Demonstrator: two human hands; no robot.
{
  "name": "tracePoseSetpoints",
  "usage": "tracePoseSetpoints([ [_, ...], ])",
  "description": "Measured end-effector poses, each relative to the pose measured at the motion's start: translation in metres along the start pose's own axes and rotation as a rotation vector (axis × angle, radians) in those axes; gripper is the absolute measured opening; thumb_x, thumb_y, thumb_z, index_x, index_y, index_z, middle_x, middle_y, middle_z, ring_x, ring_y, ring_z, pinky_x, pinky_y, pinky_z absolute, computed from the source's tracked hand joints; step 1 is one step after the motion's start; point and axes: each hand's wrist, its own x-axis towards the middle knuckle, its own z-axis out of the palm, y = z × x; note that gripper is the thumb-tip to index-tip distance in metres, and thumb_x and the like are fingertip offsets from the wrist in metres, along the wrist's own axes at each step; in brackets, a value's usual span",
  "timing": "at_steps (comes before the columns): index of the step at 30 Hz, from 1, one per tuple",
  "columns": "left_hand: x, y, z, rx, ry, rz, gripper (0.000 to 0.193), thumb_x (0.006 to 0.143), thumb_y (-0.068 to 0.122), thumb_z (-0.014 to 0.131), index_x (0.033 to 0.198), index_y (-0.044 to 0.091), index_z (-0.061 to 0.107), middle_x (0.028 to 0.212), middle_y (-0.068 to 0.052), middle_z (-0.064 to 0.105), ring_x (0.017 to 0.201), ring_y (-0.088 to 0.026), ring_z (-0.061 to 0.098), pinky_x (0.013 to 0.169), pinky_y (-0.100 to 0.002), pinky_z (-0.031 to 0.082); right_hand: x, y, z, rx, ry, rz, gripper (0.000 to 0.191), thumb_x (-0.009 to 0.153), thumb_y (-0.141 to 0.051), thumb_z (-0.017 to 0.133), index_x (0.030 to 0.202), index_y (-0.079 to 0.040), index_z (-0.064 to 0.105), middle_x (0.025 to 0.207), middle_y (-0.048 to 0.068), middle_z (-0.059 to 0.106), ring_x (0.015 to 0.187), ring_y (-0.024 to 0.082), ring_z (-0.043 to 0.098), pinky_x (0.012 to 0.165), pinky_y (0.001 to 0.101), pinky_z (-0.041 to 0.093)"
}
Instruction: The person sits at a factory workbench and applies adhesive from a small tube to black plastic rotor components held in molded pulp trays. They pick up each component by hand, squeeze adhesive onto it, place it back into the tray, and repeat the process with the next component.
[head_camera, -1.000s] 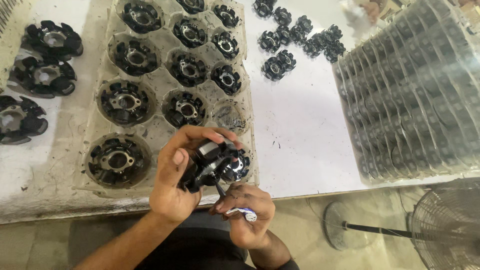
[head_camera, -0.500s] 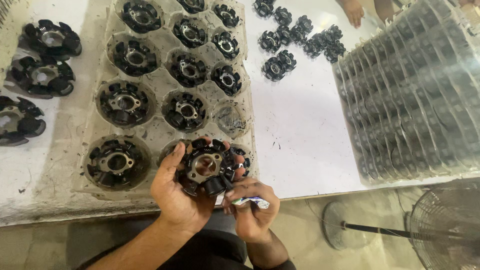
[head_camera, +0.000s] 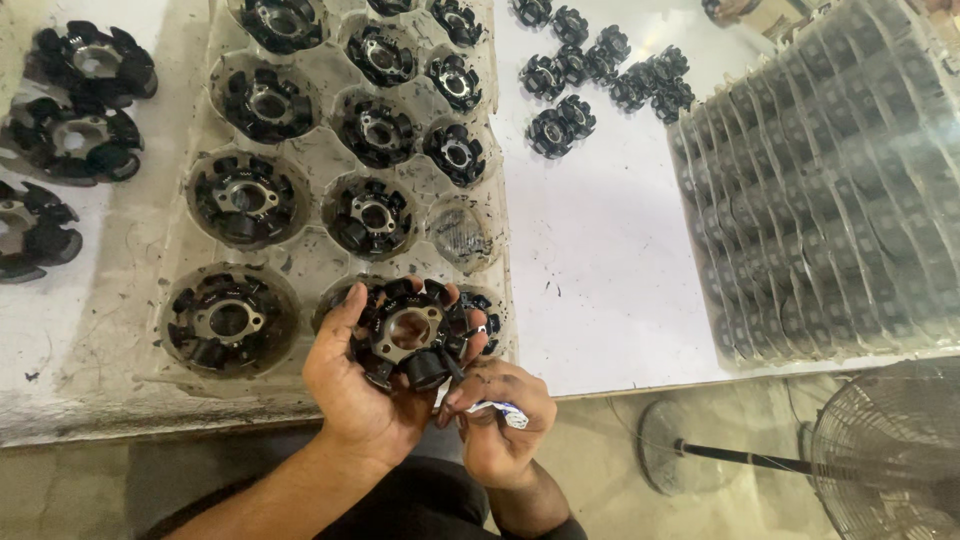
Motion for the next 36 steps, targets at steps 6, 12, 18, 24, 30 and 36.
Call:
tracePoseSetpoints([
  [6,0.002,-0.001,0.003,0.014,0.057,-0.046,0.049,0.095,0.048,0.049,0.108,0.002,0.062,0.105,-0.021,0.070,0.095,-0.044,0.071,0.082,-0.054,0.060,0.004,-0.003,-0.008,0.013,-0.073,0.015,0.019,0.103,-0.004,0.058,0.088,0.004,0.067,0.081,0.012,0.069,0.057,0.017,0.064,0.054,0.0274,0.049],
  [12,0.013,0.001,-0.001,0.016,0.016,-0.037,0.050,0.096,0.049,0.048,0.107,0.002,0.062,0.105,-0.021,0.070,0.098,-0.043,0.072,0.083,-0.052,0.060,0.000,-0.007,-0.018,0.103,-0.035,0.374,0.013,0.101,-0.002,0.060,0.097,0.008,0.067,0.089,0.016,0.070,0.063,0.018,0.064,0.057,0.0282,0.054],
  [18,0.108,0.008,-0.007,0.419,-0.171,0.210,0.035,0.102,0.040,0.050,0.104,0.006,0.057,0.096,-0.014,0.067,0.090,-0.036,0.074,0.077,-0.048,0.064,-0.006,0.000,-0.044,0.329,0.169,0.253,0.020,0.109,-0.010,0.060,0.117,0.008,0.064,0.087,0.018,0.066,0.070,0.020,0.062,0.064,0.0358,0.058],
  [24,0.219,0.005,-0.014,1.629,-0.193,0.582,0.020,0.097,0.024,0.061,0.099,0.007,0.073,0.090,-0.012,0.070,0.085,-0.033,0.069,0.076,-0.048,0.057,-0.009,0.002,-0.057,0.427,0.285,0.262,0.024,0.109,-0.011,0.058,0.123,0.008,0.060,0.089,0.018,0.064,0.072,0.021,0.060,0.069,0.0406,0.057],
  [30,0.198,-0.001,0.000,2.521,-0.542,0.801,0.015,0.077,0.011,0.065,0.088,0.009,0.074,0.080,-0.015,0.069,0.078,-0.034,0.070,0.073,-0.048,0.059,-0.004,0.006,-0.059,0.440,0.293,0.333,0.027,0.105,-0.009,0.058,0.127,0.007,0.058,0.090,0.019,0.065,0.071,0.022,0.060,0.068,0.0383,0.056],
  [36,0.187,0.109,0.022,2.945,-0.052,0.747,0.045,0.104,0.046,0.055,0.090,0.007,0.072,0.074,-0.010,0.067,0.077,-0.023,0.067,0.052,-0.039,0.057,0.002,0.016,-0.061,0.458,0.264,0.412,0.024,0.103,-0.007,0.060,0.125,0.004,0.057,0.093,0.019,0.067,0.073,0.022,0.061,0.068,0.0374,0.054],
])
